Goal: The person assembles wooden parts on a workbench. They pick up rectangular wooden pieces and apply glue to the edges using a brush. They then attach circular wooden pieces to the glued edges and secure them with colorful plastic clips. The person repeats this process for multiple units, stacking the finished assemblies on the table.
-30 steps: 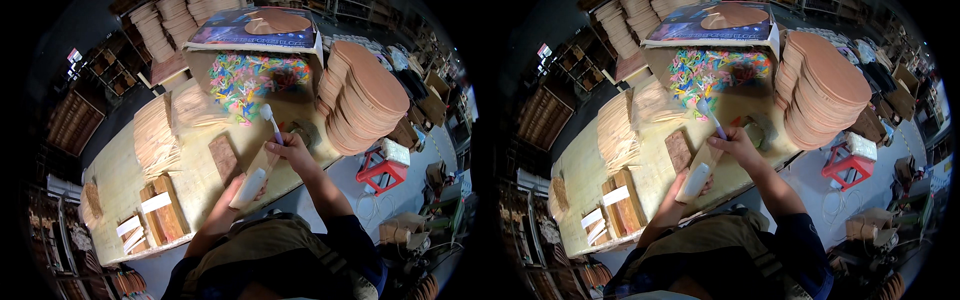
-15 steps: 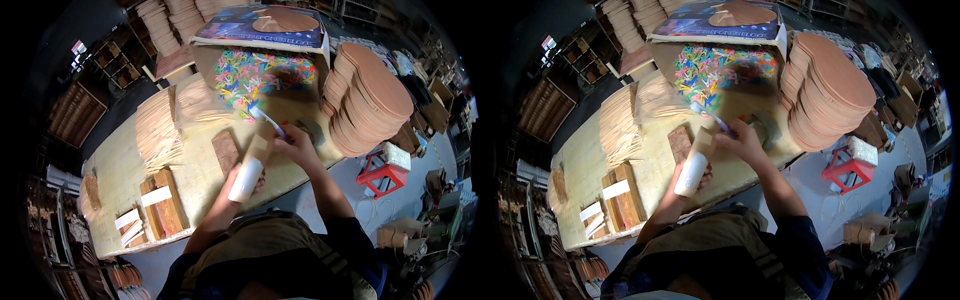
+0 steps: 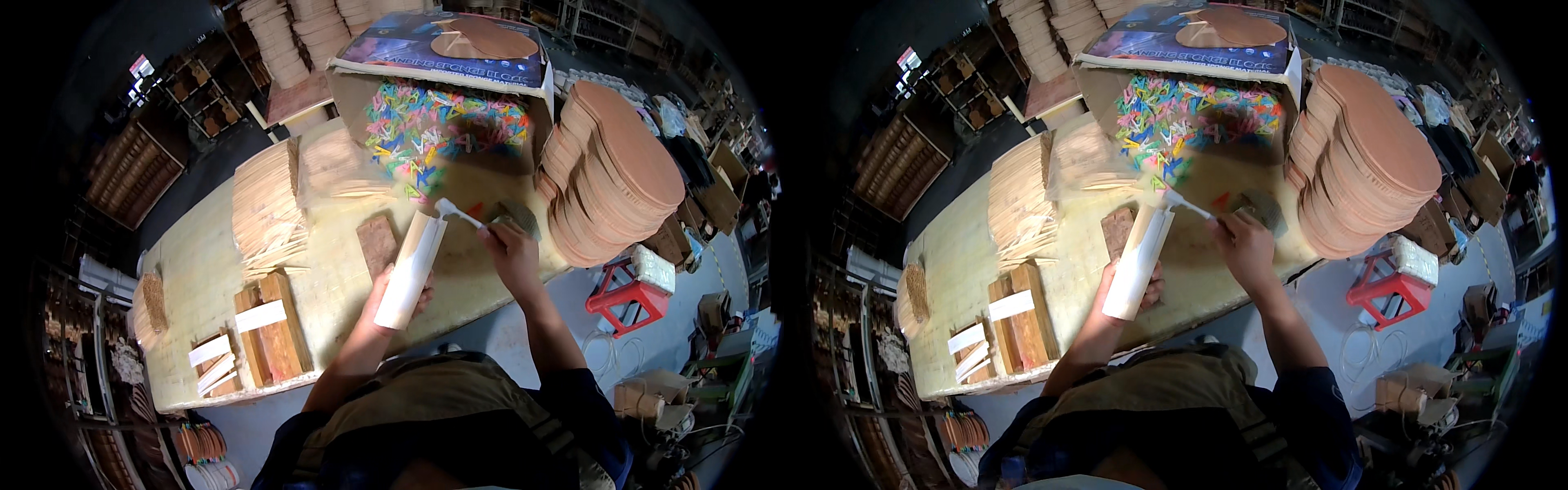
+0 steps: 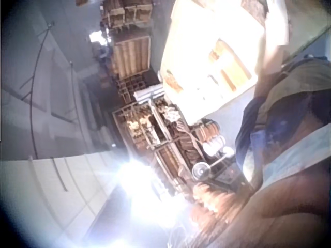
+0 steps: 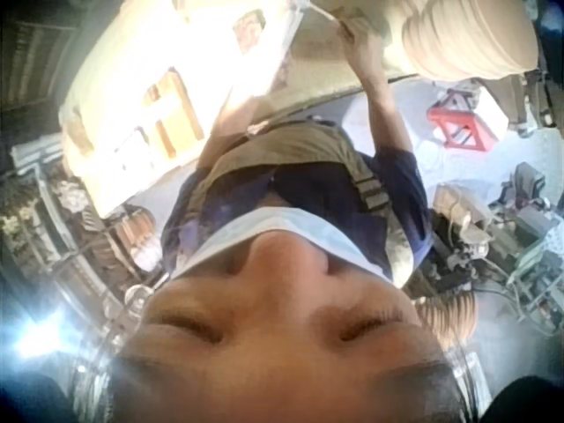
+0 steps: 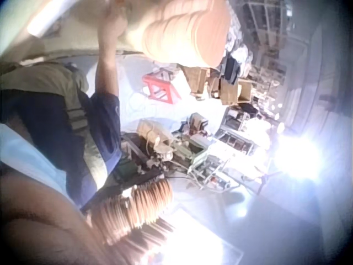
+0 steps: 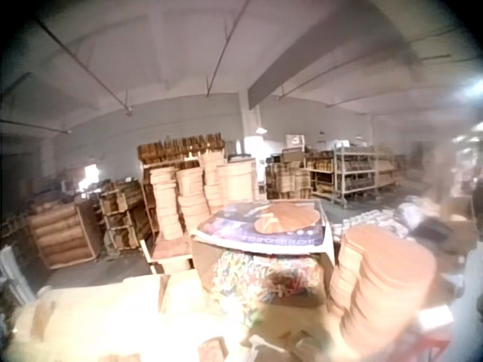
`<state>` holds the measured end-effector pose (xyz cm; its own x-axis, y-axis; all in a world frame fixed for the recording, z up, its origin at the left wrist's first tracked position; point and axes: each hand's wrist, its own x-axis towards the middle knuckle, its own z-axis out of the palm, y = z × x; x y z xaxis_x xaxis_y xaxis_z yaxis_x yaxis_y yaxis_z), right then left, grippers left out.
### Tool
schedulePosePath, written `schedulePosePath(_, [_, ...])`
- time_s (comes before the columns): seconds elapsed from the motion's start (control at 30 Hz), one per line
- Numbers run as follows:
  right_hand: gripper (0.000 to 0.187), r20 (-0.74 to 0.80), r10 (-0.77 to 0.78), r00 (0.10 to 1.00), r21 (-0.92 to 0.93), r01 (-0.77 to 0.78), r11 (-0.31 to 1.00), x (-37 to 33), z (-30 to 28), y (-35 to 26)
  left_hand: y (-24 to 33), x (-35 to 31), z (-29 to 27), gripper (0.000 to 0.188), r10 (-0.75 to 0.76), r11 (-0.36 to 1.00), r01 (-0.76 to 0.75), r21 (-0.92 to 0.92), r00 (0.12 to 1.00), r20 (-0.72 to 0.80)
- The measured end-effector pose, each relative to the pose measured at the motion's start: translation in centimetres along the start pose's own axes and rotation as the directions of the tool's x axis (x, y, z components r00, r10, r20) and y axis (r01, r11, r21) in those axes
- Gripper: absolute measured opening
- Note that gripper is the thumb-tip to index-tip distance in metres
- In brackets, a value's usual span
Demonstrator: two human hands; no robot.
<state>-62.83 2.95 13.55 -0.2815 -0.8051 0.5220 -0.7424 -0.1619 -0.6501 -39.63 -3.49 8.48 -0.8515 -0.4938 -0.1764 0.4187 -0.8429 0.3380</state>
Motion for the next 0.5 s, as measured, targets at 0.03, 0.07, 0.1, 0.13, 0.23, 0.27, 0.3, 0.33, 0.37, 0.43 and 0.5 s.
schedulePosePath(0.03, [0.013, 0.040, -0.037, 0.999, 0.028, 0.036, 0.999, -0.4, -0.3, -0.7, -0.1, -0.1, 0.3, 0.047, 0.015, 1.000, -0.015, -0.013, 1.000, 0.002])
schedulePosePath(0.07, [0.014, 0.079, -0.076, 0.994, 0.058, 0.072, 0.996, -0.8, -0.3, -1.3, -0.1, -0.1, 0.5, 0.047, 0.030, 0.999, -0.030, -0.026, 1.000, 0.003])
schedulePosePath(0.1, [0.013, 0.152, -0.104, 0.983, 0.108, 0.088, 0.990, -0.9, -0.2, -1.6, 0.2, 0.0, 0.3, 0.048, 0.007, 0.999, -0.007, -0.054, 1.000, 0.011])
schedulePosePath(0.13, [0.013, 0.224, -0.132, 0.966, 0.160, 0.097, 0.982, -1.3, 0.0, -2.0, 0.5, 0.0, 0.0, 0.048, -0.017, 0.996, 0.018, -0.083, 1.000, 0.016])
schedulePosePath(0.23, [0.013, 0.187, 0.074, 0.980, 0.145, -0.103, 0.984, -0.5, 0.7, -1.4, 0.5, -0.2, -0.2, 0.051, -0.017, 0.999, 0.018, -0.036, 0.999, 0.035])
schedulePosePath(0.27, [0.013, 0.127, 0.191, 0.973, 0.120, -0.207, 0.971, -0.1, 0.9, -1.2, 0.4, -0.3, -0.2, 0.052, -0.005, 1.000, 0.005, 0.001, 0.999, 0.043])
schedulePosePath(0.3, [0.013, 0.084, 0.116, 0.990, 0.117, -0.125, 0.985, -0.2, 0.9, -1.2, 0.1, -0.3, -0.2, 0.054, -0.001, 1.000, 0.001, -0.007, 0.999, 0.037])
schedulePosePath(0.33, [0.014, 0.037, 0.033, 0.999, 0.115, -0.037, 0.993, 0.0, 0.9, -1.5, 0.0, -0.3, -0.3, 0.055, 0.008, 1.000, -0.007, -0.009, 0.999, 0.032])
schedulePosePath(0.37, [0.014, -0.010, -0.050, 0.999, 0.108, 0.051, 0.993, 0.1, 1.0, -1.7, 0.1, -0.3, -0.2, 0.056, 0.017, 1.000, -0.016, -0.011, 0.999, 0.028])
schedulePosePath(0.43, [0.017, 0.089, -0.125, 0.988, 0.180, 0.108, 0.978, -0.5, 1.4, -2.5, 0.6, -0.3, 0.1, 0.056, 0.009, 1.000, -0.009, -0.024, 1.000, -0.005])
schedulePosePath(0.5, [0.019, 0.144, -0.019, 0.989, 0.195, -0.010, 0.981, -0.3, 1.6, -2.5, 0.7, -0.4, -0.2, 0.055, 0.016, 1.000, -0.016, -0.001, 1.000, -0.009])
